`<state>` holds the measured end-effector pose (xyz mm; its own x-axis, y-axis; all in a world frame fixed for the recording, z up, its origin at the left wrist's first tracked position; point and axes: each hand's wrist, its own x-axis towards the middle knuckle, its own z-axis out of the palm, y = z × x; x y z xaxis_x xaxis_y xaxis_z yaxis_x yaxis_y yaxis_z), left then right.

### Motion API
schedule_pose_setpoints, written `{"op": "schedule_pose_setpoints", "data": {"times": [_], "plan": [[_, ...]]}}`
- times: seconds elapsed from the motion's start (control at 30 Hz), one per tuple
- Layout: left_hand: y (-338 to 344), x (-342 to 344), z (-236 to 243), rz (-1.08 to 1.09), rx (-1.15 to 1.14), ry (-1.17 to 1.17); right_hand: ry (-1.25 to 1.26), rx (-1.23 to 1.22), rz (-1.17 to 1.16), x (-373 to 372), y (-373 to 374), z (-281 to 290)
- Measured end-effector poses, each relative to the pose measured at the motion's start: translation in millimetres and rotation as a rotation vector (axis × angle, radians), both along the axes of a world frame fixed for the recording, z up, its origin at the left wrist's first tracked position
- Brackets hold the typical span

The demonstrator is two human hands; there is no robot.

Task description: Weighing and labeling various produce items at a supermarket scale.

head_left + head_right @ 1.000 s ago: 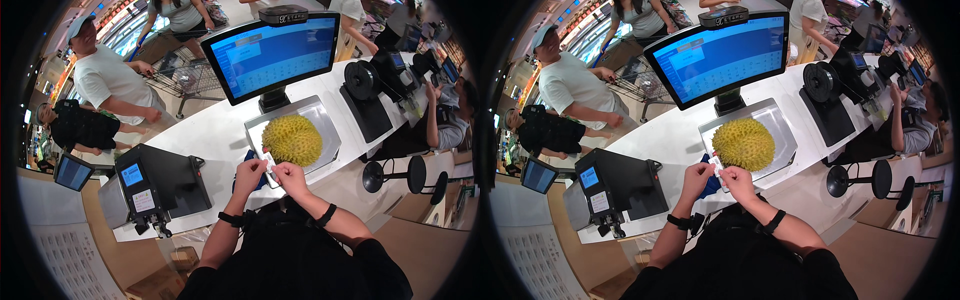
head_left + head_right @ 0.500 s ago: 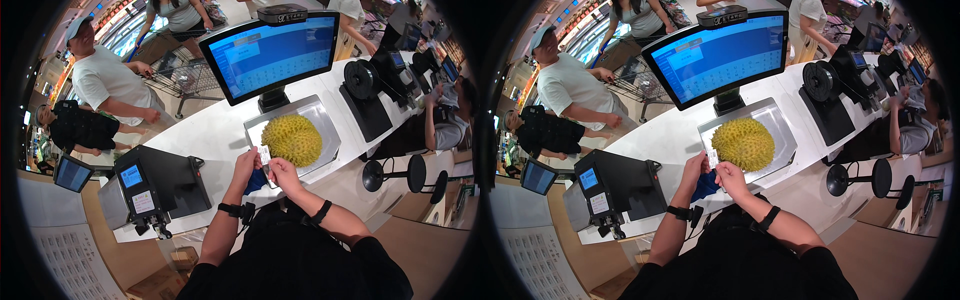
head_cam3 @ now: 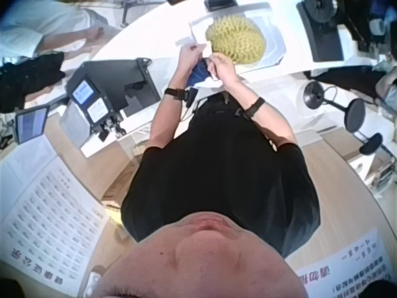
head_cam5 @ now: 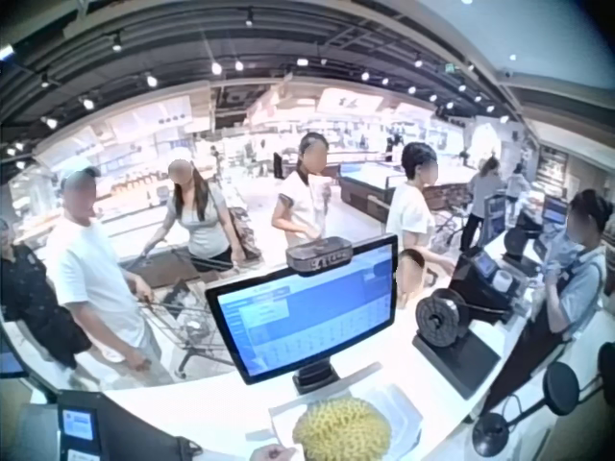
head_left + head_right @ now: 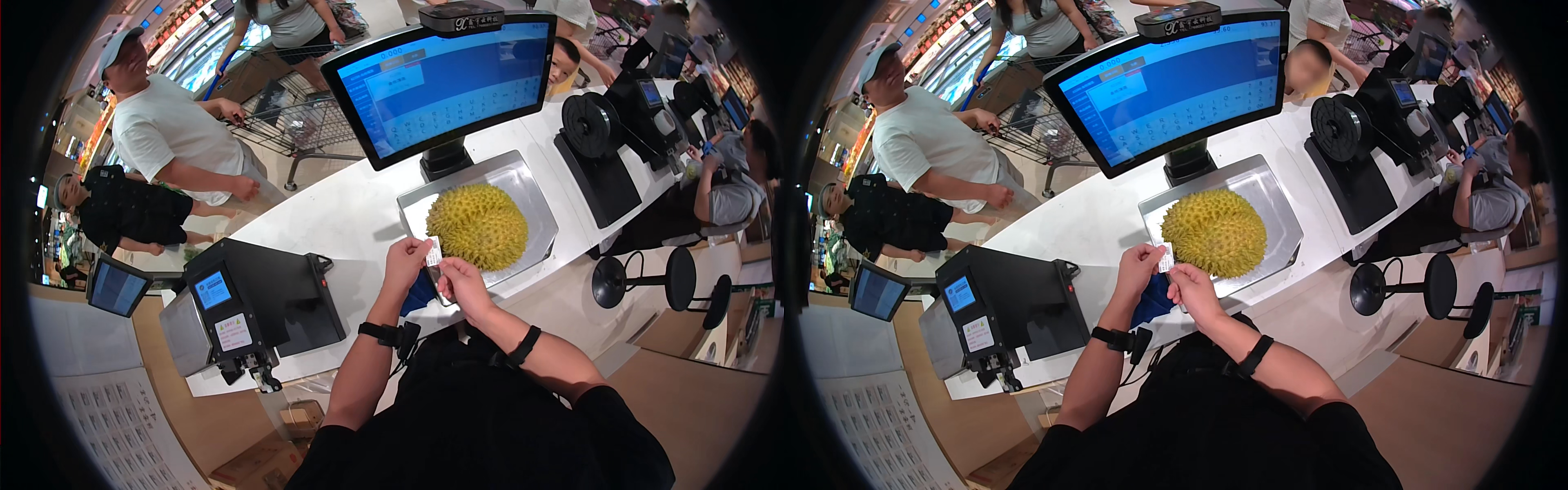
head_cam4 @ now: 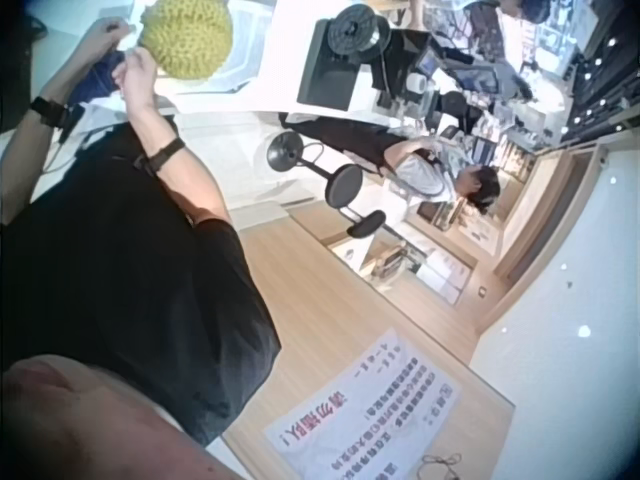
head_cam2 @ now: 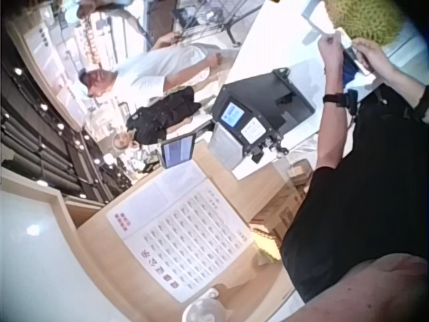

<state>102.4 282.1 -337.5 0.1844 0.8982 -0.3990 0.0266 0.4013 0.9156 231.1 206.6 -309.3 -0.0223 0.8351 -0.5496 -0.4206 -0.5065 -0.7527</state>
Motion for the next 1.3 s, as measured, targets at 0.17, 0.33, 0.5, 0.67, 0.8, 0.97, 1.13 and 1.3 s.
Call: {"op": "schedule_pose_setpoints", "data": {"times": [0.17, 0.33, 0.5, 0.67, 0.8, 0.97, 1.13, 1.3], "plan": [[4, -1, -11, -0.031, 0.049, 0.053, 0.002, -0.019, -0.015, -1, -1, 2], [8, -3, -26, -0.057, 0.177, 0.182, 0.024, -0.021, -0.027, -4, -2, 2], [13, 2, -3, -0.149, 0.336, 0.457, 0.052, -0.031, -0.048, -2, -4, -3], [20, -3, 1, -0.249, 0.312, 0.612, 0.068, -0.042, -0.042, -4, -4, 0], [15, -8, -5, -0.252, 0.291, 0.700, 0.071, -0.077, -0.014, -7, -7, 2], [4, -8, -7, -0.164, 0.268, 0.785, 0.064, -0.074, -0.002, -8, -8, -3], [3, -20, -31, -0.128, 0.159, 0.518, 0.056, -0.076, 0.002, -9, -10, -3], [3, -17, -46, -0.217, -0.038, -0.017, 0.188, -0.153, -0.011, -7, -14, -10]]}}
